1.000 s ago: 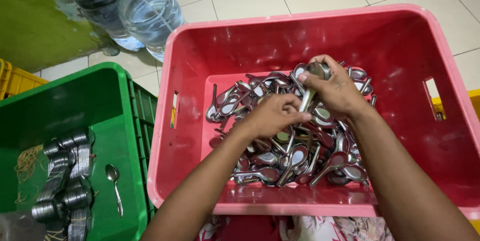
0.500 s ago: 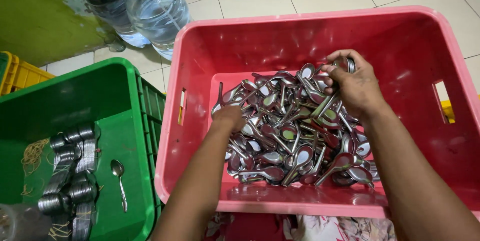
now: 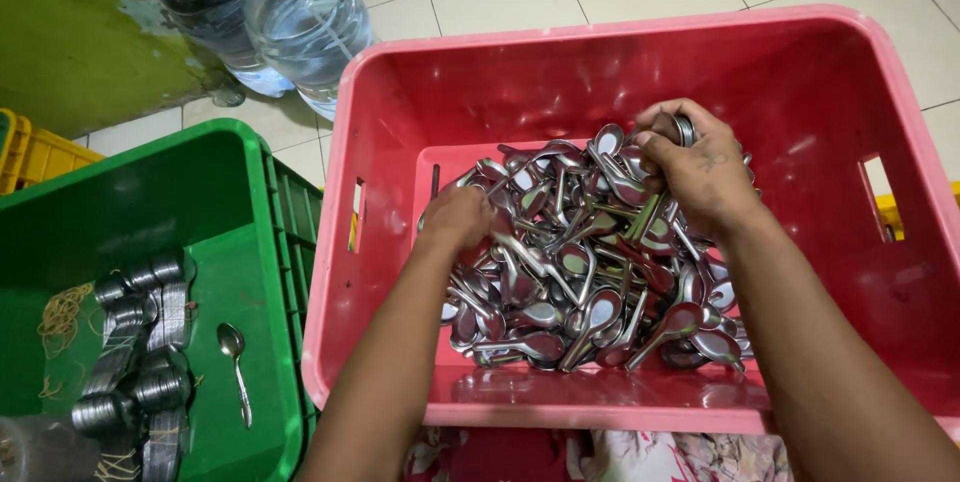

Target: The person gathers metal spoons from a pink bin, aligns them into small stacks, and secures each stack with a rubber band. The person then places the bundled spoons into a green bin. The process repeats throughout the clip.

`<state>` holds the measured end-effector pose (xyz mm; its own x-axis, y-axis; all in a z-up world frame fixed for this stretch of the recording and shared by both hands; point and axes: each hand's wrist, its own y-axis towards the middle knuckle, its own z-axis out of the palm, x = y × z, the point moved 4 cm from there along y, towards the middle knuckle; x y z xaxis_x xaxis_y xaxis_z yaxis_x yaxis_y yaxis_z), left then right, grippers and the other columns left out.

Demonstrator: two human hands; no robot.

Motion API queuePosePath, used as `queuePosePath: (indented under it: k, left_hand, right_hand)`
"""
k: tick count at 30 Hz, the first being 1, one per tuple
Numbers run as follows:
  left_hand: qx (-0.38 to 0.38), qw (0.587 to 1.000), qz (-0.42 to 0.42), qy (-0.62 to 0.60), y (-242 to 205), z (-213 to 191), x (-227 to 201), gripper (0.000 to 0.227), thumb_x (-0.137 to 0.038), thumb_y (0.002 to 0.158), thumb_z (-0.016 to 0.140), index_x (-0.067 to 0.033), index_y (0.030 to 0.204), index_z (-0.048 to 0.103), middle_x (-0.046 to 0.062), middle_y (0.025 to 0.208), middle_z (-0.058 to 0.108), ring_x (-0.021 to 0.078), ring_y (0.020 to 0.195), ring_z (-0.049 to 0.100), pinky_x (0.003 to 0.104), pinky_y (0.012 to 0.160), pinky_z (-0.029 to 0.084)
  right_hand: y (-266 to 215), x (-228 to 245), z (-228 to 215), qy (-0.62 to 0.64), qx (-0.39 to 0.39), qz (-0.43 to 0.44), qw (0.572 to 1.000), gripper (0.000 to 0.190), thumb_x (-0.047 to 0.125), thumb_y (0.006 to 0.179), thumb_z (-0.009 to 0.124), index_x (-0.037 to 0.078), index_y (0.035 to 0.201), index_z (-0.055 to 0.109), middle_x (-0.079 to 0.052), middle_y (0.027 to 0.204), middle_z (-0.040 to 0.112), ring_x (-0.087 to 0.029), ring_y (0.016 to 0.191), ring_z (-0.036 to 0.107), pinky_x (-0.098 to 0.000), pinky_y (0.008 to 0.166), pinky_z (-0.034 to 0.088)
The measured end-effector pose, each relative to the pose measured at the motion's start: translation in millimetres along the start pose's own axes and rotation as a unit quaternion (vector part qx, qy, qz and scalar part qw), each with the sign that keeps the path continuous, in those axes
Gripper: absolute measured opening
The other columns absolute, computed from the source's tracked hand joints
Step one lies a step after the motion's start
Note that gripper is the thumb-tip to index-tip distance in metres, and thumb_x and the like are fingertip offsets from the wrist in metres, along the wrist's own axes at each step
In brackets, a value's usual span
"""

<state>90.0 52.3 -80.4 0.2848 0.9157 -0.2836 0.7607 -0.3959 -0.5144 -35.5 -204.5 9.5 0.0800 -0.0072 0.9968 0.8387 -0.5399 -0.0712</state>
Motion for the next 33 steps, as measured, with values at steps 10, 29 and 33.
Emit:
queuePosePath:
  k: [10,29,33]
  left_hand:
    - [-0.113,0.968,0.182,-0.133,-54,-55,-54,0.025,-0.03,0.093,0.065,-0.0159,0.112,0.074,0.015,0.104,0.076,0.0403,0.108,0.069,0.055,0.093,0.054]
    - [-0.006,0.962,0.15,0.228,17,94,-18,0.053,-0.019,0.087,0.069,-0.0217,0.138,0.055,0.014,0.14,0.04,0.0444,0.117,0.059,0.052,0.087,0.057]
    - [-0.078,0.927,0.173,0.324,47,118,-15,0.032,-0.026,0.101,0.054,-0.0282,0.133,0.056,0.007,0.139,0.043,0.0345,0.117,0.056,0.05,0.081,0.054]
  right_hand:
    - [-16,13,10,-0.071,0.064,-0.044,0.994,0.029,0.0,0.084,0.081,0.003,0.111,0.069,-0.013,0.084,0.063,-0.018,0.065,0.059,-0.0298,0.05,0.055]
    - [-13,3,23,-0.067,0.204,-0.001,0.977,0.033,-0.003,0.1,0.05,0.002,0.132,0.053,-0.016,0.09,0.06,-0.025,0.072,0.064,-0.0397,0.064,0.062]
    - [-14,10,24,-0.105,0.193,-0.018,0.975,0.03,-0.005,0.097,0.053,0.0,0.126,0.059,-0.017,0.084,0.063,-0.023,0.064,0.065,-0.0353,0.051,0.059]
